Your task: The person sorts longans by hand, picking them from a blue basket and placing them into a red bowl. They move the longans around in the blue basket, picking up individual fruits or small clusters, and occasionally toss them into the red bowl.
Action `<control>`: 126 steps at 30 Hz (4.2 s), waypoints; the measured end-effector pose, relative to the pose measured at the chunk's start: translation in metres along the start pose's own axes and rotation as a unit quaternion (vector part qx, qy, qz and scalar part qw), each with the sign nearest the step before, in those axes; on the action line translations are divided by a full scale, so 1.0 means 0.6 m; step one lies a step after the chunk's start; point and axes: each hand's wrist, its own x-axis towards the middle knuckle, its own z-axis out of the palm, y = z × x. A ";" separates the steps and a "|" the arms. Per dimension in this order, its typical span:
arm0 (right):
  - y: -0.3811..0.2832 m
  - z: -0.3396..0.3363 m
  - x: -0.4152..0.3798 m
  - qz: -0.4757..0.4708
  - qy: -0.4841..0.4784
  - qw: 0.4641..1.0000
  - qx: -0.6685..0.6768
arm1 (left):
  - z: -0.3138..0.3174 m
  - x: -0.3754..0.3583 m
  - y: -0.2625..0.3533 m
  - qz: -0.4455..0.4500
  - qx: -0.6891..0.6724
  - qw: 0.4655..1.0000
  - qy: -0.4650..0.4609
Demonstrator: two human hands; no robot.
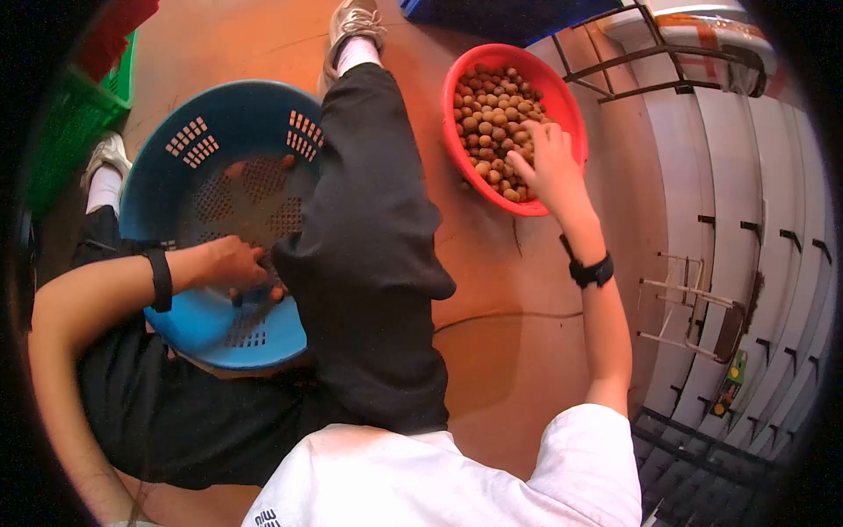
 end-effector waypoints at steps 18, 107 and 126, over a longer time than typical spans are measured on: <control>-0.295 0.148 -0.027 -0.306 -0.272 0.890 0.200 | -0.031 -0.069 -0.049 -0.283 -0.045 0.956 -0.057; -0.280 0.093 -0.044 -0.164 -0.433 0.790 0.403 | -0.228 -0.049 0.050 0.140 0.099 0.894 0.414; 0.067 0.038 -0.066 0.402 0.081 0.345 0.844 | -0.053 0.051 -0.168 -0.216 -0.073 0.950 0.213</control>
